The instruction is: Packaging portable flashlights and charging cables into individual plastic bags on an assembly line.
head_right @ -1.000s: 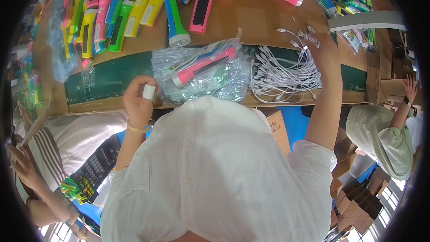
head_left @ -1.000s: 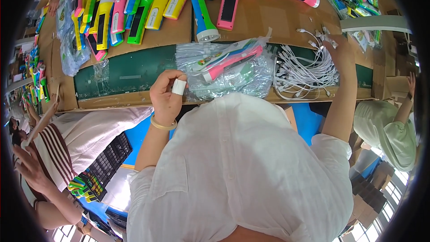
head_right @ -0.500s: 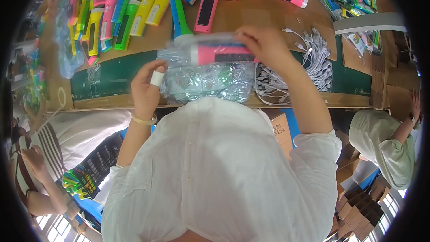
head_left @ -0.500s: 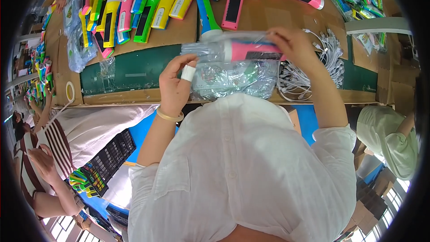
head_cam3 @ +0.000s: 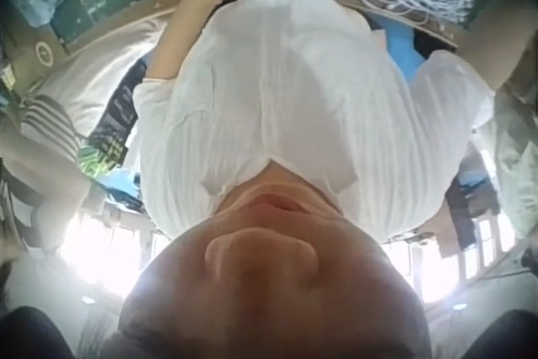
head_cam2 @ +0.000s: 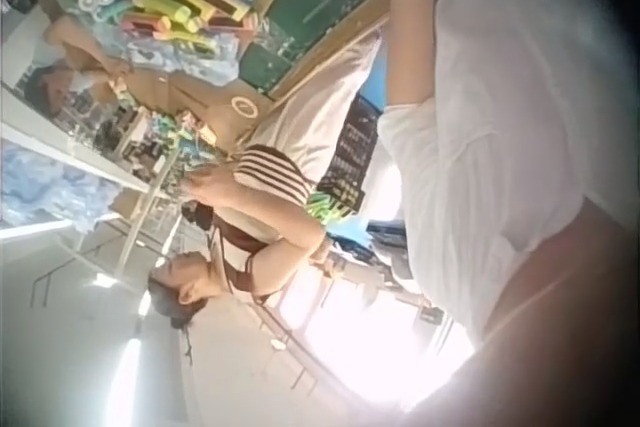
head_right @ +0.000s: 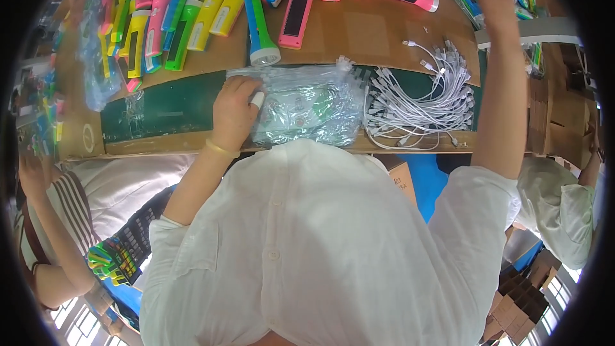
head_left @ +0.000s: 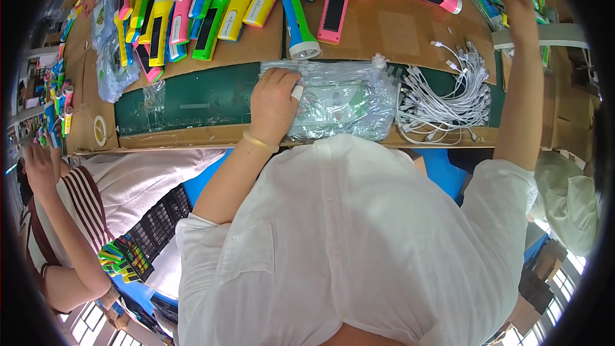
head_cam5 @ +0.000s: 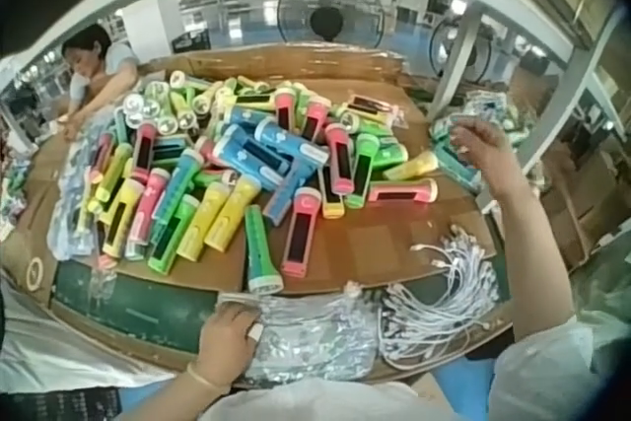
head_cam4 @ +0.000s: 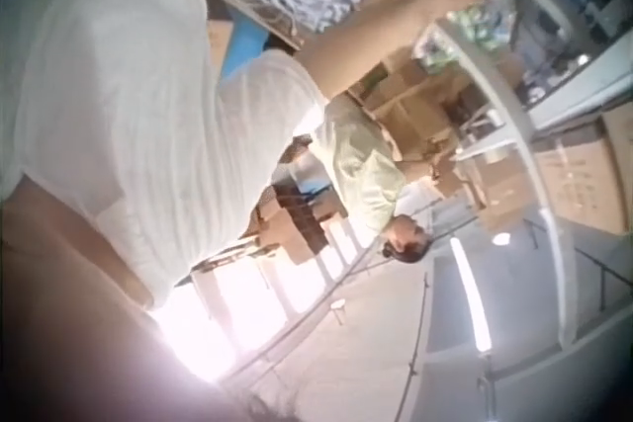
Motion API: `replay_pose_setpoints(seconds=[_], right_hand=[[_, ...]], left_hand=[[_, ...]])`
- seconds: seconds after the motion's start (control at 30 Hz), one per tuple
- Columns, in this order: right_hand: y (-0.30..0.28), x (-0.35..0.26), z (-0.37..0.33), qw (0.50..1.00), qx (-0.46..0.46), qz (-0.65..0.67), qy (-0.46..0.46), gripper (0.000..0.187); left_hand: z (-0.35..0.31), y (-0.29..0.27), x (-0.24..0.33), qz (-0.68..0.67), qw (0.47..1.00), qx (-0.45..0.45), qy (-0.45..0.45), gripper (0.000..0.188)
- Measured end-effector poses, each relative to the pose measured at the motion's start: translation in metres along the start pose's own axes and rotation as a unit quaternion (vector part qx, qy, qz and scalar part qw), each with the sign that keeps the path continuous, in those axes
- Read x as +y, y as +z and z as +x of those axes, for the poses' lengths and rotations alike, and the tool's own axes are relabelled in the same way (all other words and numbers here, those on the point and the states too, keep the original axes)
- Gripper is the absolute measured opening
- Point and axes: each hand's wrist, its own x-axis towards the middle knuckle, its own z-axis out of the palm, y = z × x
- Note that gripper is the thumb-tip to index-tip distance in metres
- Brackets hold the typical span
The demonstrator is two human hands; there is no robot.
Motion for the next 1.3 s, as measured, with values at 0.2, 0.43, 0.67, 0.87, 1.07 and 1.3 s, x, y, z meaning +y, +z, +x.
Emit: replay_pose_setpoints(seconds=[0.2, 0.43, 0.67, 0.87, 1.07, 1.3], right_hand=[[0.184, -0.072, -0.140, 0.946, -0.323, 0.009, 0.026, 0.024], [0.255, -0.062, -0.190, 0.916, -0.312, -0.132, -0.213, 0.022], [0.260, -0.055, -0.187, 0.918, -0.315, -0.122, -0.206, 0.015], [0.265, -0.063, -0.188, 0.931, -0.303, -0.027, -0.200, 0.022], [0.278, -0.068, -0.192, 0.907, -0.352, 0.016, -0.231, 0.034], [0.276, -0.071, -0.188, 0.893, -0.367, 0.013, -0.259, 0.037]], left_hand=[[0.002, -0.001, 0.000, -0.019, 0.999, -0.031, -0.025, 0.025], [0.006, -0.008, 0.005, -0.023, 0.998, -0.052, -0.001, 0.024], [-0.003, -0.028, 0.007, -0.111, 0.993, -0.023, -0.027, 0.018], [-0.022, -0.058, 0.001, -0.227, 0.955, -0.020, -0.191, 0.016], [-0.026, -0.064, 0.002, -0.274, 0.939, -0.028, -0.207, 0.014], [-0.034, -0.063, -0.004, -0.349, 0.899, -0.030, -0.265, 0.014]])
